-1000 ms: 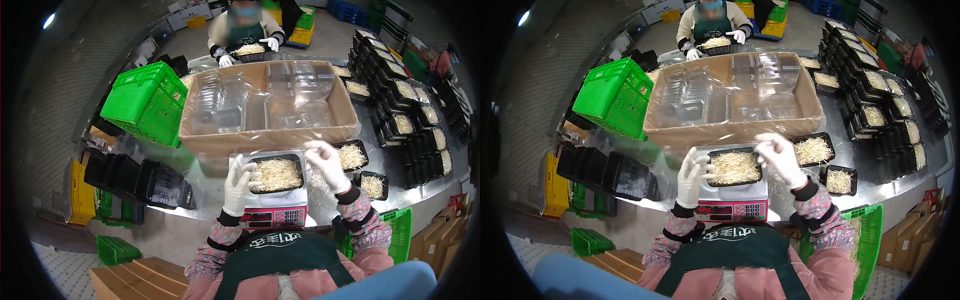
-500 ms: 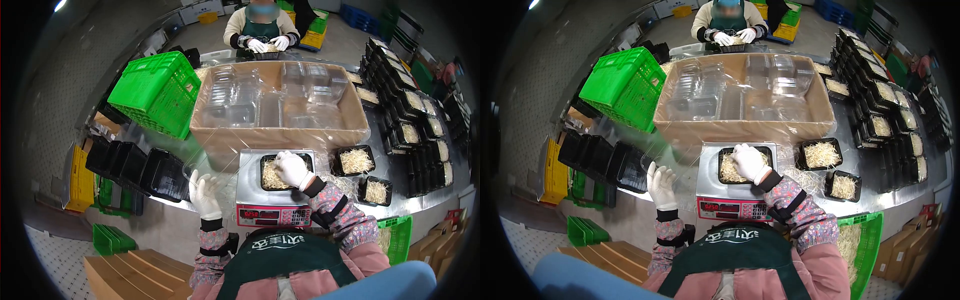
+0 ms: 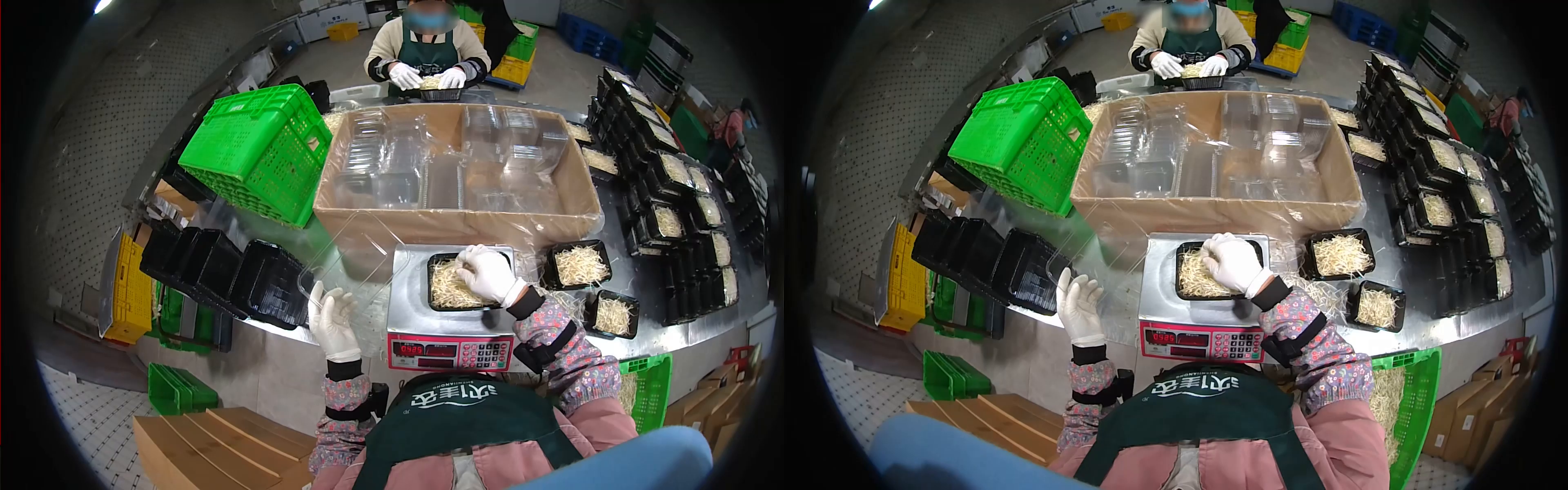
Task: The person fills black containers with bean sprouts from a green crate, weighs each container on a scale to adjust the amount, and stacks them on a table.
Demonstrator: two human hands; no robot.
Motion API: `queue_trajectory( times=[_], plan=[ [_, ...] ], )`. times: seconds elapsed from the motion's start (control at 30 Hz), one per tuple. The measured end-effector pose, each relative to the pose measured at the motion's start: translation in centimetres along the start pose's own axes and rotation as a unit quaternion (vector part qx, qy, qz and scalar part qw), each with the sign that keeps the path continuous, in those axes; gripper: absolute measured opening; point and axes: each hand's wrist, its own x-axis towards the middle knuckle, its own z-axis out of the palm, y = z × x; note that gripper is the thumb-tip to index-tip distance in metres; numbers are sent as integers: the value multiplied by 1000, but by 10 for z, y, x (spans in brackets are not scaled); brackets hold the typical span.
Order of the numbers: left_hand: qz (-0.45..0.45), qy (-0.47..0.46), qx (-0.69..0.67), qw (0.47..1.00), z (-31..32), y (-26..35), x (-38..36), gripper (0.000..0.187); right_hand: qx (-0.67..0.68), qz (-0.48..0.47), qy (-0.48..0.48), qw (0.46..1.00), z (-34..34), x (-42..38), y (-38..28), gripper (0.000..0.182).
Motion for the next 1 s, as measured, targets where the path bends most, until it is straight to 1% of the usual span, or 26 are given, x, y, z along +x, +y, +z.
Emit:
queue_trajectory(
  times=[0.03,0.1,0.17,0.23,0.27,0.3,0.37,0.43,0.47,0.5,0.53,0.57,0.6,0.63,0.67,0.7,0.73,0.77,0.83,0.87,0.9,0.97,1.0],
  plan=[
    [-4,1,0,1000,1,0,0,48,-1,1,0,1000,-9,0,-2,10],
    [-9,2,0,1000,3,0,-1,48,84,11,40,996,-26,1,-4,11],
    [-7,-9,3,1000,4,-1,-1,48,149,46,59,986,-43,0,-5,10],
    [-6,-13,0,1000,5,-2,0,49,232,122,55,963,-67,-4,-12,13],
    [-5,-15,-5,1000,6,-3,0,49,226,117,62,965,-81,-8,-11,15],
    [-6,-17,-5,1000,6,-2,0,49,266,118,74,954,-91,-14,-6,14],
    [-10,-8,-2,1000,7,1,-1,49,346,174,55,920,-120,-33,-6,13],
    [-14,-13,-3,1000,6,2,-2,52,383,219,33,897,-137,-60,9,11],
    [-19,-21,-6,1000,6,2,-2,54,384,214,9,898,-135,-77,24,9],
    [-25,-30,-10,999,6,2,-2,56,333,232,-51,912,-134,-91,36,15],
    [-28,-40,-13,999,9,0,-2,61,125,188,-116,967,-124,-111,54,21],
    [-30,-45,-14,998,15,-1,-4,61,-90,137,-176,971,-121,-119,55,28],
    [-36,-68,19,997,25,-1,-8,63,-125,129,-195,964,-119,-123,57,43],
    [-40,-90,51,994,34,-4,-12,66,-126,132,-191,964,-114,-126,56,43],
    [-34,-119,67,990,39,-15,-14,72,45,159,-81,983,-110,-122,46,49],
    [-33,-121,68,990,48,-22,-21,72,217,179,33,959,-106,-117,35,56],
    [-44,-183,101,977,57,-29,-30,75,310,191,62,929,-102,-110,24,71],
    [-53,-245,132,959,66,-37,-38,77,376,208,65,901,-100,-105,11,77],
    [-120,-306,127,936,84,-50,-54,81,300,188,76,932,-91,-99,-10,76],
    [-120,-335,145,923,86,-60,-58,80,278,144,71,947,-78,-101,-7,71],
    [-114,-344,161,918,87,-69,-59,76,236,133,131,954,-61,-101,-2,62],
    [-98,-347,250,899,89,-77,-49,65,169,249,48,952,-60,-102,11,50],
    [-97,-348,251,898,88,-87,-38,65,169,249,50,952,-54,-97,20,50]
  ],
)
